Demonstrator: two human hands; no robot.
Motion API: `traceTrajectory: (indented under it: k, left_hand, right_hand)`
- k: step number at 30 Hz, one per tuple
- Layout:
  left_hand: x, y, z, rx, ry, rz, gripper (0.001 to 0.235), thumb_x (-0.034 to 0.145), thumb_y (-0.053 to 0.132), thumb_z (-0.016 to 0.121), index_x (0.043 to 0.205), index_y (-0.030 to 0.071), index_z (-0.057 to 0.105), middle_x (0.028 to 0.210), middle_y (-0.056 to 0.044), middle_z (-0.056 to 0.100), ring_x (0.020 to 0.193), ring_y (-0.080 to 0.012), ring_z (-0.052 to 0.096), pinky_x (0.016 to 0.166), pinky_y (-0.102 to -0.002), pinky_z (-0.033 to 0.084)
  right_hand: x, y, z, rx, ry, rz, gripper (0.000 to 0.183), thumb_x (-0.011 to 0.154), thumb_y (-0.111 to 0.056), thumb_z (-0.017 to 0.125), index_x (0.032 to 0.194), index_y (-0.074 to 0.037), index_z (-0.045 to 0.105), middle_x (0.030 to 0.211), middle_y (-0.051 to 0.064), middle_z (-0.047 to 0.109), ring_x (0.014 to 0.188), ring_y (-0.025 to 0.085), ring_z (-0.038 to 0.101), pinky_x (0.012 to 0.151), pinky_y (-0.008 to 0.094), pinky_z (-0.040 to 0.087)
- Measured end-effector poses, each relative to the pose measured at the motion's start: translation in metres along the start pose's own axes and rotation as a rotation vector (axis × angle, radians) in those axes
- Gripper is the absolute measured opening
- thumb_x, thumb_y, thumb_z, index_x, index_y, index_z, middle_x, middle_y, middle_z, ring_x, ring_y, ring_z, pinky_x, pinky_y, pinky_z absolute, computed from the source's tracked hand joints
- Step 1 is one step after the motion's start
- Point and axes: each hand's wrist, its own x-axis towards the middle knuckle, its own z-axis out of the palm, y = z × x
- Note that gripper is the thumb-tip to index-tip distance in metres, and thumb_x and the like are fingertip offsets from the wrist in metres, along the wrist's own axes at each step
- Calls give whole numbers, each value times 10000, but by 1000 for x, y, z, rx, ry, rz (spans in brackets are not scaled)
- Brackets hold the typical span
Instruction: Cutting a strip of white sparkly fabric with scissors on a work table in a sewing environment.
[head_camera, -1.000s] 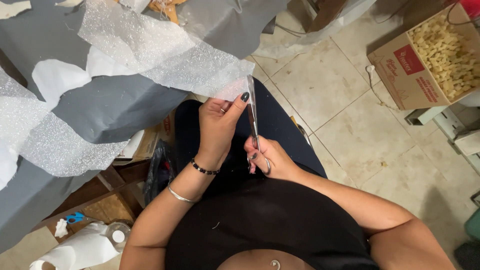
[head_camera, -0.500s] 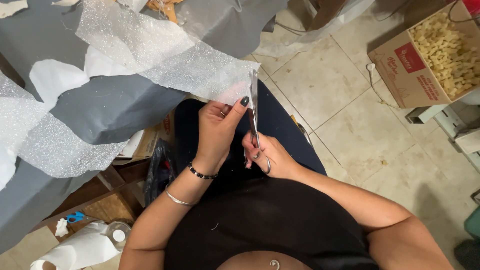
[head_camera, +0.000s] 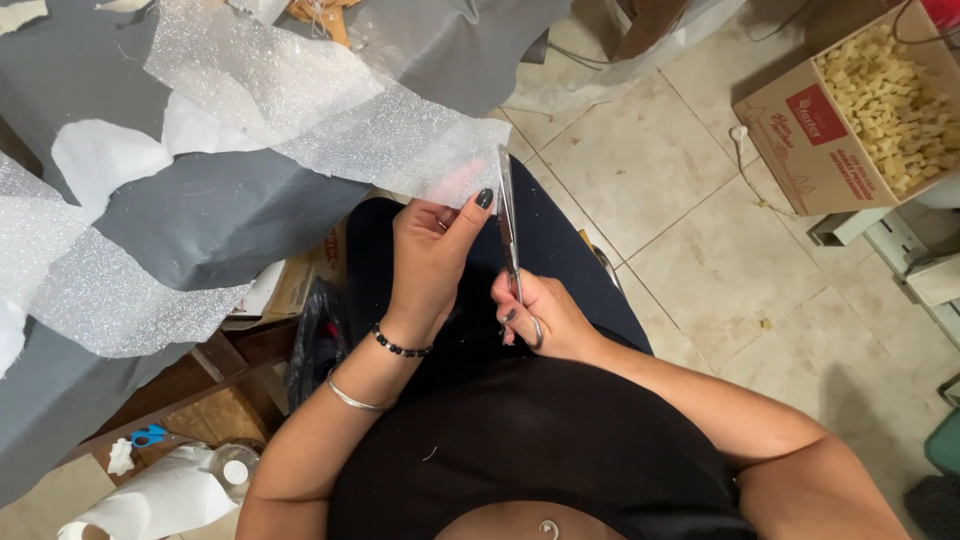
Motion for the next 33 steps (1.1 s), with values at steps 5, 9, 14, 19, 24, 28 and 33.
traceTrajectory:
  k: [5, 9, 14, 19, 24, 28, 33]
  left_hand:
    - [-1, -20, -11, 19, 9, -58, 151, 867, 81, 816, 784, 48, 694, 563, 9, 582, 512, -4, 515, 451, -137, 401]
    - [-7, -13, -7, 7, -9, -92, 114, 843, 65, 840, 819, 33, 734, 561, -29, 628, 489, -18, 541, 416, -178, 463]
    - [-8, -16, -14, -40, -55, -87, 75, 820, 16, 806, 867, 46, 754, 701, -24, 688, 673, -29, 613, 622, -215, 558]
    - [-7, -17, -21, -63, -73, -83, 87, 815, -3, 794, 886, 36, 760, 752, -56, 721, 726, -59, 652, 691, -259, 592]
    - [-5, -22, -28, -112, -81, -86, 99, 818, -18, 770, 907, 23, 757, 795, -76, 742, 782, -85, 699, 768, -290, 619]
    - [-4, -23, -31, -85, -102, -125, 127, 809, -19, 790, 926, -21, 743, 772, -117, 730, 738, -114, 688, 722, -329, 628]
    - [-8, -22, -31, -112, -97, -152, 138, 797, -18, 800, 922, -20, 742, 771, -110, 732, 734, -130, 713, 717, -342, 632]
  right_hand:
    - [1, 7, 0, 14, -18, -50, 541, 958, -679, 522, 843, -150, 525, 582, 13, 639, 560, 173, 716, 567, 283, 550]
    - [7, 2, -5, 9, -28, -72, 549, 960, -680, 514, 853, -142, 518, 593, 14, 622, 567, 175, 716, 569, 287, 550]
    - [13, -3, -6, -5, -37, -107, 534, 971, -659, 516, 854, -138, 514, 600, 4, 603, 571, 172, 721, 587, 287, 549]
    - [13, -2, -6, -33, -39, -108, 510, 985, -629, 516, 845, -139, 516, 584, -5, 608, 549, 177, 702, 579, 291, 539]
    - [11, -6, -8, -101, -63, -101, 479, 1004, -592, 513, 831, -145, 522, 552, -23, 621, 512, 191, 675, 568, 293, 529]
    - [8, -7, -13, -136, -77, -91, 471, 989, -606, 536, 814, -169, 521, 516, -49, 613, 499, 183, 652, 561, 279, 519]
    - [4, -10, -18, -124, -99, -73, 472, 974, -613, 557, 785, -181, 525, 497, -66, 611, 481, 156, 653, 550, 260, 514]
